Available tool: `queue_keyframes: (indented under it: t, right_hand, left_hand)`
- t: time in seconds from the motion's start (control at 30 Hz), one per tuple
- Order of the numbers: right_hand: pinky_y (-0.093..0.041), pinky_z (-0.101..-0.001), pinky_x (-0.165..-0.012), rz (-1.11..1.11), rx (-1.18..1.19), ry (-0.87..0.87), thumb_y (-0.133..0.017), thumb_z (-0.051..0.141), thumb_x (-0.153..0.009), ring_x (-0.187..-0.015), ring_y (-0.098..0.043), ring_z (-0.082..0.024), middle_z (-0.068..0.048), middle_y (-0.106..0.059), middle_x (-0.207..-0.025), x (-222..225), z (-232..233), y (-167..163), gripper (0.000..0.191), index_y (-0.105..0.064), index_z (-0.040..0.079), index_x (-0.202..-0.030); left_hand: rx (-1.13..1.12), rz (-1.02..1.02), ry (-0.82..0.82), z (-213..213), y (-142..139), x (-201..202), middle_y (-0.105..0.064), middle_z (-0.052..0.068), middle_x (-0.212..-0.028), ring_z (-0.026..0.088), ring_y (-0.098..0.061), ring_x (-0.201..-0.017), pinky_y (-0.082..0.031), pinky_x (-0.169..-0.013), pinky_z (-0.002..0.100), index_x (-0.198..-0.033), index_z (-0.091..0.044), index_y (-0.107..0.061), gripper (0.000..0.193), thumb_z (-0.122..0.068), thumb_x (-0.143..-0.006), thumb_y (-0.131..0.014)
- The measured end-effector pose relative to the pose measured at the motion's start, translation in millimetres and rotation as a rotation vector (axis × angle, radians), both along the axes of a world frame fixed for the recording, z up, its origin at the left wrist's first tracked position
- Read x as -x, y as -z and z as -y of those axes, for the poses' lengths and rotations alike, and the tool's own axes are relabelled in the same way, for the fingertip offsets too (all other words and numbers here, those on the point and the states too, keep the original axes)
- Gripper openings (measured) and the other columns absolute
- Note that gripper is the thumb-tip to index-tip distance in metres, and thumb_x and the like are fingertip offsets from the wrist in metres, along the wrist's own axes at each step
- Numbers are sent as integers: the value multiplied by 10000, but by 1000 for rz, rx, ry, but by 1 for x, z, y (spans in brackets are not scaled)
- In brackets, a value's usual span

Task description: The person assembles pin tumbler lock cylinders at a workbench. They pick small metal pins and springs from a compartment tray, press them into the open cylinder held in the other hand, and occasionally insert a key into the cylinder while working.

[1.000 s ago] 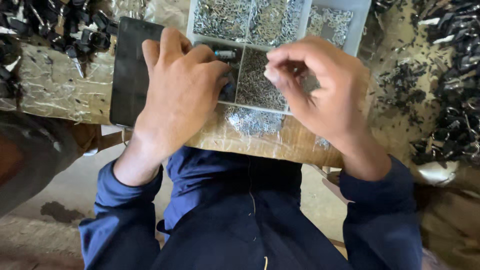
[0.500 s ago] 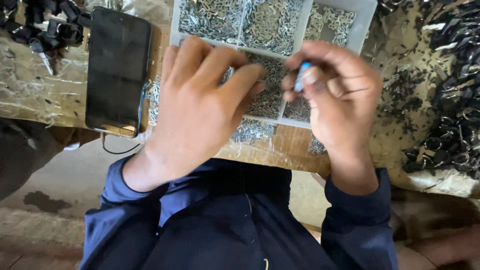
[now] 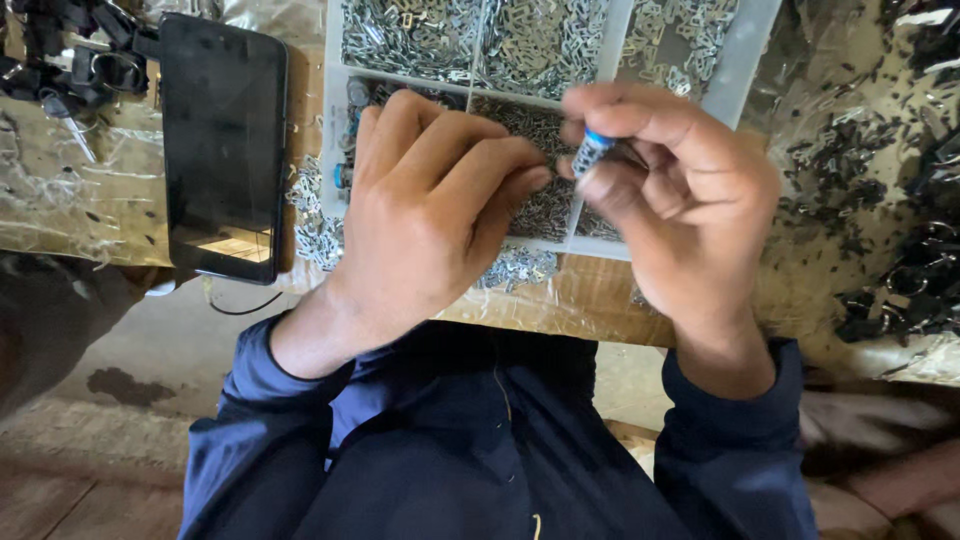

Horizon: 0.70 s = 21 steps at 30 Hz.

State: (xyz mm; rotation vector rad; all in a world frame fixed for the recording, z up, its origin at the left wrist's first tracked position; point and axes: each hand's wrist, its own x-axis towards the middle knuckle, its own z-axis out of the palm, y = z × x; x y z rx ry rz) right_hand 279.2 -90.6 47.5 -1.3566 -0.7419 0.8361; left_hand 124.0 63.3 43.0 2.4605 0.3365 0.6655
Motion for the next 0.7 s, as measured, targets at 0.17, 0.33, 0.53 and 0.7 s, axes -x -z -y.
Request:
queue_keyframes:
  t: [0.17, 0.33, 0.53, 0.7]
  right_hand:
    - [-658, -248, -932, 173, 29, 13, -752, -135, -969, -1058, -706, -169, -181, -621, -1286, 3, -5, -2, 328, -606, -72, -1257]
    - [-655, -249, -872, 94, 74, 58, -749, -88, -900, -1038, -714, -171, -192, -650, -1243, 3, -6, -3, 321, -592, -68, -1180]
    - [-658, -246, -920, 223, -20, 66, -768, -76, -969, -1060, -718, -160, -185, -633, -1295, 3, -5, -2, 330, -610, -63, -1259]
    - [-670, -230, -810, 232, 24, 97, -775, -58, -922, -1005, -726, -165, -205, -644, -1259, 2, -7, -4, 335, -598, -82, -1205]
  left_hand:
    - [91, 79, 37, -1, -4, -2, -654, 46, -1071, 265, -537, -964, -431, -847, 386, -1101, -64, -709, 172, -110, -989, -831]
    - [172, 81, 37, -1, -12, -6, -659, 69, -1056, 268, -533, -931, -435, -809, 373, -1108, -45, -720, 151, -65, -999, -822]
    - [-157, -131, -27, 2, -17, -14, -662, 23, -911, 273, -523, -848, -401, -753, 428, -941, -92, -739, 181, -215, -877, -854]
    - [44, 25, 23, 1, -15, -9, -683, 26, -1050, 250, -542, -934, -416, -833, 395, -1072, -75, -720, 175, -90, -950, -844]
